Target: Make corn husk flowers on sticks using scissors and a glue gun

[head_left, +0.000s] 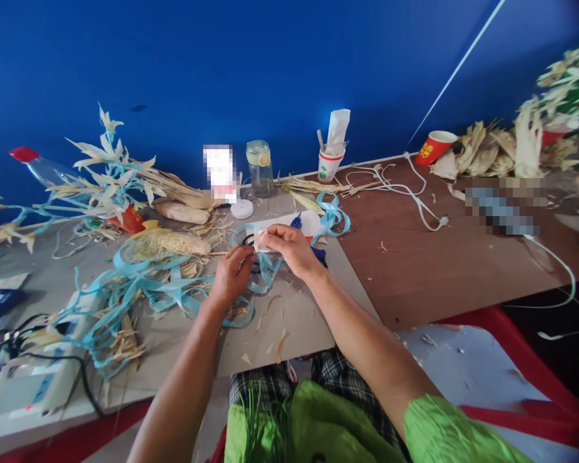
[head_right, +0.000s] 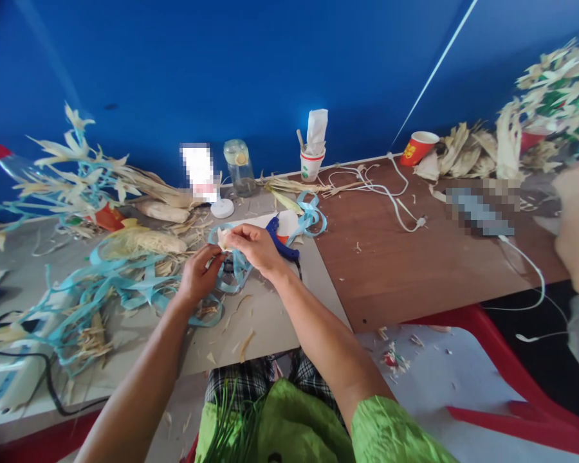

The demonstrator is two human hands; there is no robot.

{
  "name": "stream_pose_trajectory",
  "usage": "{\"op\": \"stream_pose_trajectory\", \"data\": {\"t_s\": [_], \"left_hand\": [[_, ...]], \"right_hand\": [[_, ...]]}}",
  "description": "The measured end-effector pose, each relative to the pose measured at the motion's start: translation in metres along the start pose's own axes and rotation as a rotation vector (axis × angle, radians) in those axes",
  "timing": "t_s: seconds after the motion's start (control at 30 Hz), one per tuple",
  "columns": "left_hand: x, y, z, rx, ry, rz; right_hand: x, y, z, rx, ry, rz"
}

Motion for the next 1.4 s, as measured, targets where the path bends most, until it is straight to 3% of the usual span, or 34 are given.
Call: {"op": "stream_pose_trajectory", "data": {"t_s": [0.13, 0.4, 0.6, 0.9, 1.27, 1.4], "left_hand": [[-0.001, 0.000, 0.001, -0.004, -0.019, 0.018], [-0.001, 0.000, 0.004, -0.011, -0.032, 0.006], [-0.001, -0.001, 0.004, -0.030, -0.036, -0.027], [-0.002, -0.001, 0.005, -0.038, -0.102, -0.060], [0.008, -0.004, 0.009, 0.004, -0.199, -0.266], [0.007, -0.004, 0.009, 0.035, -0.223, -0.285]], "right_hand": [[-0.001, 0.000, -0.002, -0.030, 0.051, 0.043], [-0.010, -0.002, 0.007, 0.074, 0.397, 0.290], [-0.021, 0.000, 0.000, -0.045, 0.350, 0.350], [-0.028, -0.002, 0.001, -0.113, 0.232, 0.436], [-0.028, 0.001, -0.004, -0.167, 0.233, 0.418], [-0.010, 0.005, -0.022, -0.354, 0.161, 0.165]]}}
Point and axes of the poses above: each hand's wrist, its own y-axis towards the middle knuckle, its own z-axis out of the palm, x = y × z, the point moved 4 cm from there along y, towards the middle knuckle, and after that the axes turned 6 degrees about -z, right-handed, at the moved point
